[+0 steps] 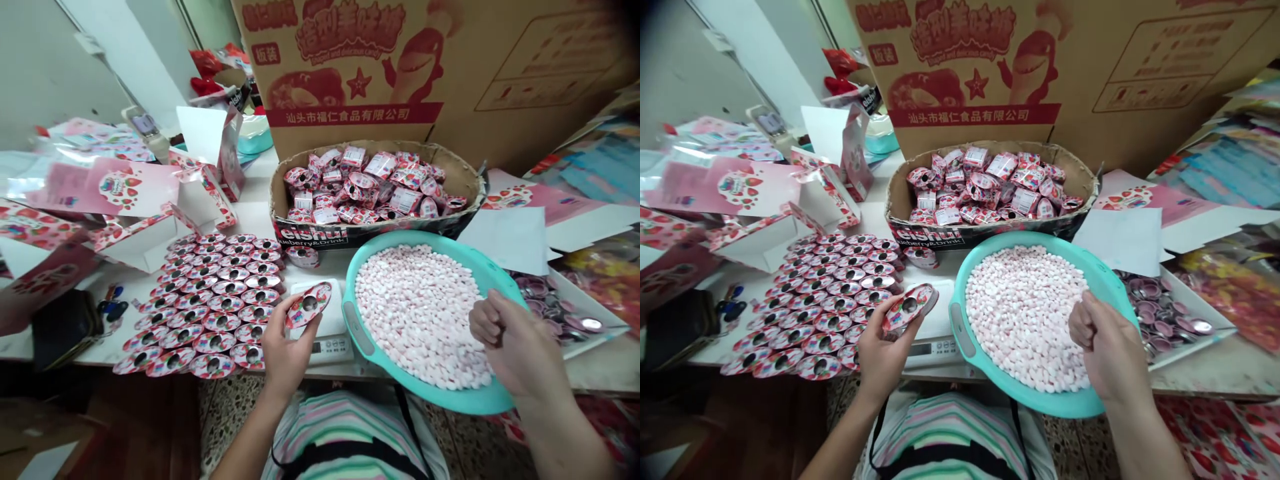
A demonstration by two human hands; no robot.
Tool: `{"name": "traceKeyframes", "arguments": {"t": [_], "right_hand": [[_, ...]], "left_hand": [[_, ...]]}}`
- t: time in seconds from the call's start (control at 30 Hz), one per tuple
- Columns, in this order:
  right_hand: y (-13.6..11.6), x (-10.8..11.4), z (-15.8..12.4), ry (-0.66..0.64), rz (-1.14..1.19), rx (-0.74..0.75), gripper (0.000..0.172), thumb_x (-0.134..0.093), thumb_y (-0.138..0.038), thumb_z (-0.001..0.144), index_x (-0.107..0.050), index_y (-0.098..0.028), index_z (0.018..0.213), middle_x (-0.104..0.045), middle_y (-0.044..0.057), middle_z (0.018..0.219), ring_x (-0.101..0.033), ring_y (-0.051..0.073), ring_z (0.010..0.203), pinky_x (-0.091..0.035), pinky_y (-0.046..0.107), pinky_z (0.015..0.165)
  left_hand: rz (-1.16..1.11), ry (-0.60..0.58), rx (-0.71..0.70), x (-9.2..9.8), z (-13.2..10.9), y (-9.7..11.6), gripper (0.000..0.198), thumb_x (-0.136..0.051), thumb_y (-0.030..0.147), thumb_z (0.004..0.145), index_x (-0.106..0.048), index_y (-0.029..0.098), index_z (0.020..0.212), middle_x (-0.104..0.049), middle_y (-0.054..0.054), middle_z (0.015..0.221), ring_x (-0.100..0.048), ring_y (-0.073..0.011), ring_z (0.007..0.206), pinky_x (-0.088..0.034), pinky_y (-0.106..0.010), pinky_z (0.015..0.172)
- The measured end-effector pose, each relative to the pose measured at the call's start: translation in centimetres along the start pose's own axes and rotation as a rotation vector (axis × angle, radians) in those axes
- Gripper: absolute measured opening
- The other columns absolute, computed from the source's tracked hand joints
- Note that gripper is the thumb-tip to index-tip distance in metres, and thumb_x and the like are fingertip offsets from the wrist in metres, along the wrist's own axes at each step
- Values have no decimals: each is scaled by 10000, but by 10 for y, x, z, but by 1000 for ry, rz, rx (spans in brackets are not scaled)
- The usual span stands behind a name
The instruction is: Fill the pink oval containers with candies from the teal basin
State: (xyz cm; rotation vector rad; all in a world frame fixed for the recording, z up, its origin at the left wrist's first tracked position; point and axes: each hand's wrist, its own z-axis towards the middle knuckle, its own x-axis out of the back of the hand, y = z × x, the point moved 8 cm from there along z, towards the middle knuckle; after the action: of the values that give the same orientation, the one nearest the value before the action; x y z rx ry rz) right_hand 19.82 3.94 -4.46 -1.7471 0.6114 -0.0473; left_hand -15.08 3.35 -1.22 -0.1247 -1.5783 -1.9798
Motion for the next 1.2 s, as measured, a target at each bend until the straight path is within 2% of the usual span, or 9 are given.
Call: {"name": "traceKeyframes", "arguments": {"t": [0.2, 0.4, 0.6, 0.7, 0.8, 0.97, 1.2], "right_hand": [[12, 0, -10, -8, -105, 41, 422, -659, -437, 820, -412, -207, 567, -279, -41, 530, -219, 112, 494, -168, 275, 427], [18, -3, -15, 0, -120, 26, 454, -650, -461, 821, -386, -205, 555, -275, -46, 517, -209, 106, 487, -153, 272, 421], [24, 0, -18, 29, -113, -16, 435, -642, -454, 824, -396, -203, 569, -288, -46, 507, -226, 98, 466, -157, 265, 412], [25, 0, -18, 26, -106, -13, 428, -641, -442, 827, -400, -204, 565, -285, -45, 503, -230, 99, 462, -159, 265, 411], [25, 0, -18, 9, -112, -15, 425, -631, -432, 835, -402, -205, 560, -285, -42, 502, -231, 103, 467, -165, 266, 417], [28, 1, -17, 4, -101, -34, 407, -627, -413, 842, -412, -208, 564, -287, -38, 505, -233, 110, 475, -164, 269, 418], [30, 3, -17, 22, -108, -65, 403, -637, -423, 838, -425, -207, 574, -281, -37, 521, -231, 113, 485, -161, 276, 425]], "left_hand": [[51, -52, 70, -11, 11, -20, 395, -719, 359, 739, -603, 204, 1083, -681, -56, 1035, -656, -207, 936, -521, -326, 835], [67, -118, 39, -30, 14, -33, 378, -703, 344, 740, -596, 184, 1065, -677, -72, 1051, -646, -217, 979, -510, -348, 875], [129, -166, 23, -35, 12, -44, 399, -690, 311, 758, -559, 194, 1116, -651, -67, 1102, -629, -210, 1021, -493, -341, 900], [162, -164, -15, -30, 11, -37, 518, -717, 327, 739, -515, 204, 1200, -604, -86, 1190, -583, -229, 1108, -462, -374, 957], [162, -99, -34, -15, 9, -25, 567, -725, 350, 741, -494, 206, 1238, -571, -100, 1237, -552, -231, 1142, -459, -371, 954], [144, -60, -3, 6, 3, -20, 481, -691, 350, 781, -522, 207, 1208, -594, -89, 1203, -557, -219, 1122, -463, -351, 925], [163, -53, 28, 13, -1, -28, 399, -663, 347, 801, -556, 209, 1160, -617, -74, 1150, -583, -212, 1043, -468, -343, 895]]}}
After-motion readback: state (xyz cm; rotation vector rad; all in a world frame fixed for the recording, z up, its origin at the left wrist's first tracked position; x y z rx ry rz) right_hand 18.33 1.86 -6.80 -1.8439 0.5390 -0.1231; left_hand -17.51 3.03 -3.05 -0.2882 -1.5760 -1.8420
